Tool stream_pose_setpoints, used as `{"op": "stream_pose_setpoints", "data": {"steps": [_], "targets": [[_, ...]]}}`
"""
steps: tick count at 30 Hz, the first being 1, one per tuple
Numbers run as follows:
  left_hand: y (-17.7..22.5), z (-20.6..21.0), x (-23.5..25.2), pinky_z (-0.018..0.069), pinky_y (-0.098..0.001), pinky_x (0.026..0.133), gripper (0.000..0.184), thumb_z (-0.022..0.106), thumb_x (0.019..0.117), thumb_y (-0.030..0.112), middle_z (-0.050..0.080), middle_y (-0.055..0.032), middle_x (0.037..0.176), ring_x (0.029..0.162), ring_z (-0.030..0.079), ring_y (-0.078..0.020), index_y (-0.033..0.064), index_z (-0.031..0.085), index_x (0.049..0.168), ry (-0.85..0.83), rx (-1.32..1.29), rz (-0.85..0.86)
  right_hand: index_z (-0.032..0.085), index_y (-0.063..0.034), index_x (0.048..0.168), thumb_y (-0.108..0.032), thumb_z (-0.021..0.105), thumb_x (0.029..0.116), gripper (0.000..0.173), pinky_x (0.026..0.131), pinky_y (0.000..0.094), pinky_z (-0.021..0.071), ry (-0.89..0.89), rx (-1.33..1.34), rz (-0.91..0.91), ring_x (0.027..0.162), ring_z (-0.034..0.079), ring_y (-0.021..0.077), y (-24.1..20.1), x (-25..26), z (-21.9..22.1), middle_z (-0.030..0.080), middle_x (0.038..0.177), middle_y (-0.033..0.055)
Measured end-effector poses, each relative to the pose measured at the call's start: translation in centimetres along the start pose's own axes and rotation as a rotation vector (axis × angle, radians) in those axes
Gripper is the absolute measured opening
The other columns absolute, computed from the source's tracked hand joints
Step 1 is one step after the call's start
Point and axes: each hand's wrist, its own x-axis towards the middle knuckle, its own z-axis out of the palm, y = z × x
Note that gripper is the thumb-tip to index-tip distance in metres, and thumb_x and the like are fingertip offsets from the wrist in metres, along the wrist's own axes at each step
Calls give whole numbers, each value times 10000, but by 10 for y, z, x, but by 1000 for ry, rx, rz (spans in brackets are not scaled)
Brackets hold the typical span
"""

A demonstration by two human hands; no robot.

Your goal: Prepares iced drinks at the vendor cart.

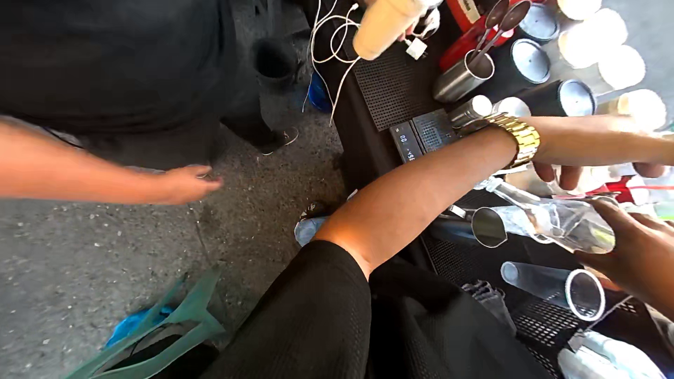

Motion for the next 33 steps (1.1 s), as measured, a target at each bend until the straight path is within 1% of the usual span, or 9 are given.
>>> {"op": "stream_pose_setpoints", "data": {"steps": [1,5,8,11,16,20,23,27,33], "targets": [[1,-1,-3,506,-353,642,462,371,1122,379,656,-143,978,761,604,-210,23,658,1192,-8,11,-1,513,-63,1478,-75,956,681,913,922,799,418,-5,-4,1,1213,540,601,0,0,-2,586,1293,358],[-3,-4,2,440,-289,540,401,408,1116,353,615,-90,875,671,552,-162,45,664,1133,-3,3,20,485,-52,1502,-82,943,702,923,968,803,393,-66,-46,45,1267,512,594,-10,1,-16,571,1349,345],[-7,-6,11,454,-312,548,415,427,1106,388,617,-99,833,669,562,-183,47,662,1128,-15,-37,9,485,-58,1503,-73,941,702,922,985,802,381,-70,-42,53,1281,501,594,-15,-1,-20,566,1356,344],[-6,-9,7,457,-323,585,438,390,1117,381,613,-102,867,694,553,-184,42,668,1135,-40,-40,-2,494,-33,1492,-36,944,670,937,981,784,396,-52,-21,41,1250,511,607,-13,0,-20,568,1332,361],[-18,-12,22,445,-296,543,498,387,1105,450,592,-59,731,622,546,-150,46,677,1084,-60,-96,-36,468,-5,1506,-39,930,700,930,1032,740,392,-126,-37,72,1264,509,589,-26,-2,-35,567,1330,364],[-16,-13,19,458,-315,581,478,398,1108,420,567,-57,725,639,537,-152,23,661,1065,-70,-88,-41,480,-2,1494,-51,935,704,913,1013,748,399,-128,-56,68,1242,520,599,-23,-2,-36,580,1304,373],[-16,-13,17,480,-339,609,509,409,1100,445,615,-90,782,679,570,-177,11,674,1086,-65,-85,-30,470,-37,1508,-51,935,699,933,1001,754,399,-113,-44,80,1255,512,589,-24,-4,-35,578,1316,350],[-19,-14,23,484,-321,588,500,417,1096,452,618,-78,773,669,583,-163,19,668,1095,-68,-83,-18,486,-20,1494,-51,938,700,915,1010,743,404,-104,-52,72,1238,531,583,-25,-3,-37,590,1297,356],[-15,-16,13,445,-293,534,487,402,1102,448,570,-59,718,600,528,-151,43,669,1068,-48,-76,-16,461,-16,1512,-42,925,718,920,1011,736,407,-136,-50,87,1241,525,590,-33,-4,-46,580,1314,359]]}}
